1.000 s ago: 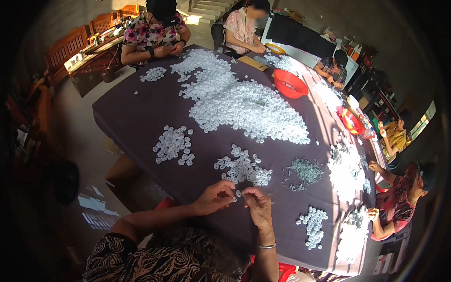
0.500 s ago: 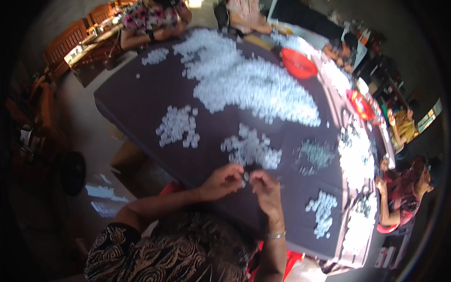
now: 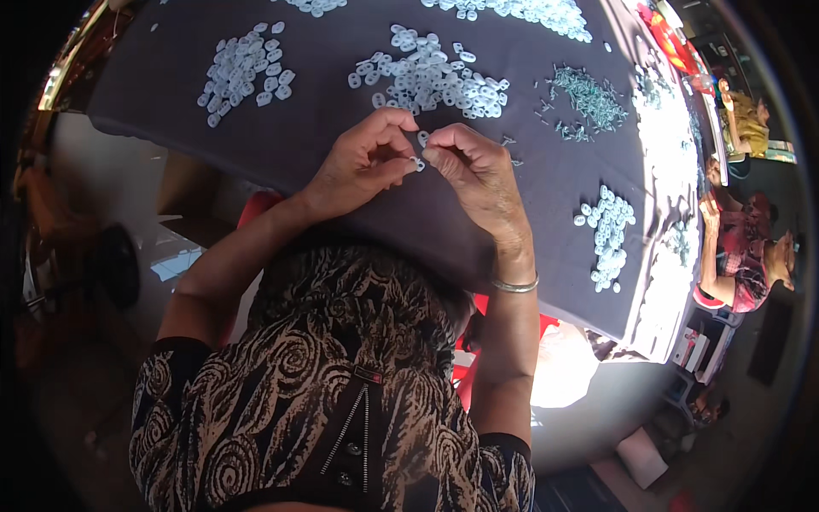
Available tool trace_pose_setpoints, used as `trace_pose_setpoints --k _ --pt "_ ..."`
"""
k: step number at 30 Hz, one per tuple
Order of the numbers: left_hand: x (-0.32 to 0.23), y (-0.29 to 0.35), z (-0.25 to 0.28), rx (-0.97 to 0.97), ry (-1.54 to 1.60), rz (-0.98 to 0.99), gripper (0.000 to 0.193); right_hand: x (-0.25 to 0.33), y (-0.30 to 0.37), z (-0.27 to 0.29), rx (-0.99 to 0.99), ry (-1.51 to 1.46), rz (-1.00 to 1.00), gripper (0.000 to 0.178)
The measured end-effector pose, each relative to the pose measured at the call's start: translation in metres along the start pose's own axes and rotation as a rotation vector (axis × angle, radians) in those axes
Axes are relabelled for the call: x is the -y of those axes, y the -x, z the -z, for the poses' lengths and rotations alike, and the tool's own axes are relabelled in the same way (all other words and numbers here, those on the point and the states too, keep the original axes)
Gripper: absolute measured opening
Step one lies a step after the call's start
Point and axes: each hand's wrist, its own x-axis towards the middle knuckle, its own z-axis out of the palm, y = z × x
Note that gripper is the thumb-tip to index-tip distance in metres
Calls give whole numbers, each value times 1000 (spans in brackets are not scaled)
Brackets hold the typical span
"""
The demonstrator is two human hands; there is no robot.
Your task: Assembling small white plastic components by manually inserting metal pins into them.
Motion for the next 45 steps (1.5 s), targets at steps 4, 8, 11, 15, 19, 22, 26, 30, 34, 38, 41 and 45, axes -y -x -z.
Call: trace_pose_setpoints --k 4,8,11,15,19,22,26,30,34,38,41,45 --pt "-3 6 0 9 -26 -17 32 -1 4 -2 24 12 -23 12" --pt "0 6 0 8 -42 -19 33 2 4 -2 42 2 -68 11" --pt "-1 5 0 15 -60 -16 34 -1 1 -1 70 40 -65 11" --pt "-1 3 1 8 -83 -26 35 1 -1 0 84 4 -82 11" --pt "0 2 2 2 -86 -14 35 -1 -3 1 84 53 -76 11" --pt "0 2 1 -9 -50 -20 36 0 -2 0 68 13 -86 13" --pt "-1 4 1 -2 -82 -3 36 -2 -1 -2 47 19 -71 17" --pt "-2 5 0 8 -73 3 35 -3 1 -5 66 22 -67 17" --pt "1 3 1 15 -79 -16 34 0 0 -5 76 33 -73 17" --pt "2 0 1 9 -85 -20 34 -4 -5 -6 62 78 -6 14" --pt "-3 -2 1 -28 -84 -31 33 10 -8 -7 40 261 68 13" --pt "4 2 0 -51 -185 -54 39 7 -7 -12 -18 347 155 11"
